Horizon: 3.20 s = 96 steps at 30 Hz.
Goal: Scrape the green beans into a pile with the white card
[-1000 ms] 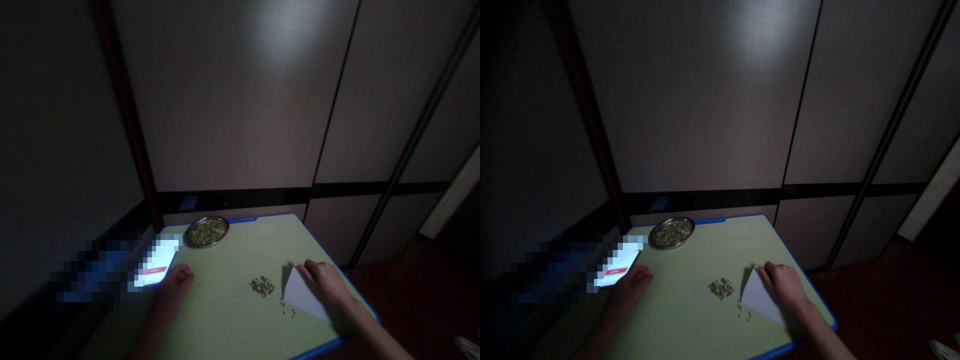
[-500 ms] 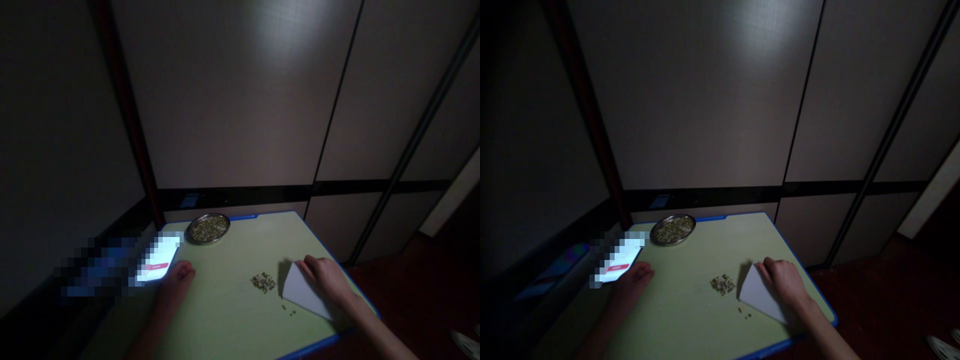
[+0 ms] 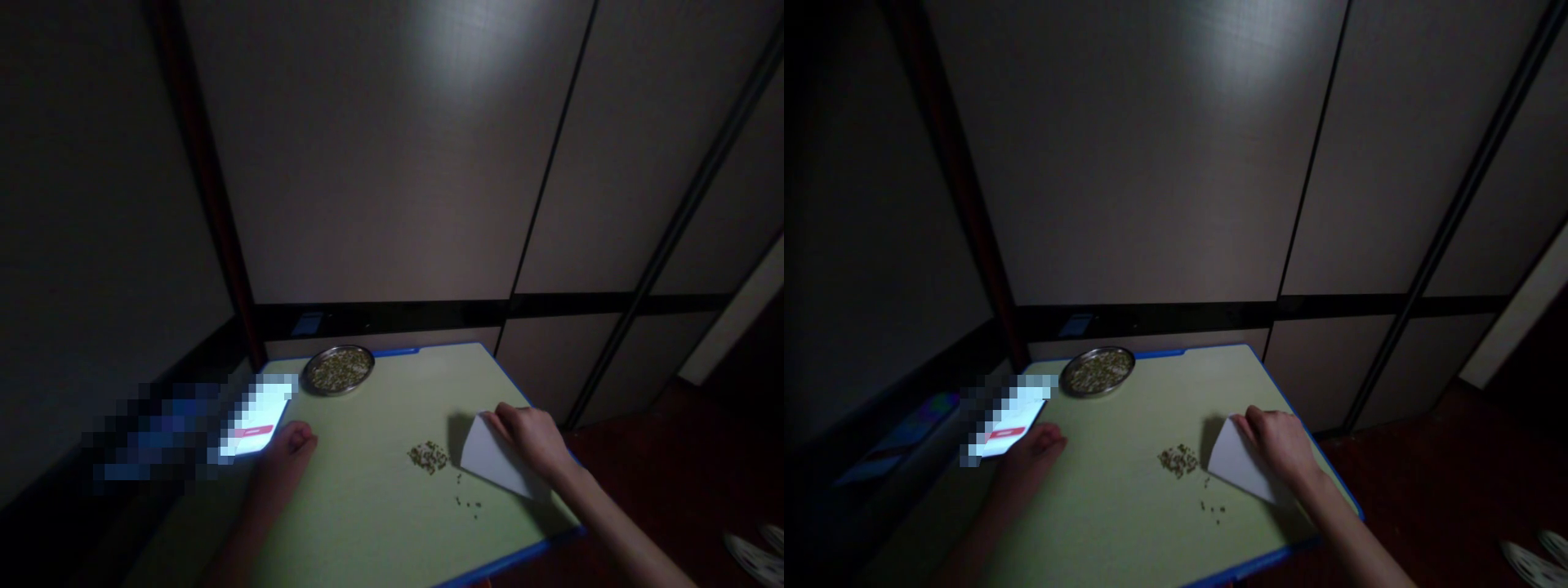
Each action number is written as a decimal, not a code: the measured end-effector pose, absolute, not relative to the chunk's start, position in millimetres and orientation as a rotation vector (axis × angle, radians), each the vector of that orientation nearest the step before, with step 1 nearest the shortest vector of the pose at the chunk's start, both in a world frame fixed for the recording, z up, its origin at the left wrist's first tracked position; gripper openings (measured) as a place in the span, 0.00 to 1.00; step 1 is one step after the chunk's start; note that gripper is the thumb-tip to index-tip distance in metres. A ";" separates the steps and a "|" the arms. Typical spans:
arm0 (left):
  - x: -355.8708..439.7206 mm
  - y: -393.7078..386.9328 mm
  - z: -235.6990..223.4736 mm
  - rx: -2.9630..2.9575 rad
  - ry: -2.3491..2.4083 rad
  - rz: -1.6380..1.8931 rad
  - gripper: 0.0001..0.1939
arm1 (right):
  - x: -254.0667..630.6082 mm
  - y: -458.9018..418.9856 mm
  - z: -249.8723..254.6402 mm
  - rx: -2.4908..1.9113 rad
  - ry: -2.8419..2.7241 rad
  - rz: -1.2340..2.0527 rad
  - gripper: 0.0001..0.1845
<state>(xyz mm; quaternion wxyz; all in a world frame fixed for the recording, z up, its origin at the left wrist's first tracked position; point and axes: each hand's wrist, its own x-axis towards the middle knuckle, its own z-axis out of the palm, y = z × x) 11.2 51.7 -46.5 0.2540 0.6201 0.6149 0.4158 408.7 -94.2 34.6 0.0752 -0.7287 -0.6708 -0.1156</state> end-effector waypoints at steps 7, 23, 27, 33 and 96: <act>7.4 58.8 -56.0 1.692 1.615 1.137 0.10 | 420.2 -91.4 15.3 -2.199 -2.009 -0.357 0.27; 10.0 53.8 -47.5 1.673 1.667 1.131 0.11 | 411.5 -97.7 10.2 -2.041 -2.009 -0.252 0.26; 10.3 53.1 -47.4 1.663 1.683 1.123 0.11 | 410.4 -96.4 7.6 -2.033 -2.014 -0.256 0.25; 16.7 46.3 -42.5 1.641 1.706 1.197 0.10 | 408.1 -94.1 9.2 -2.034 -1.980 -0.301 0.26; 15.7 38.1 -35.1 1.787 1.692 1.124 0.15 | 400.0 -92.4 3.5 -2.009 -1.970 -0.324 0.26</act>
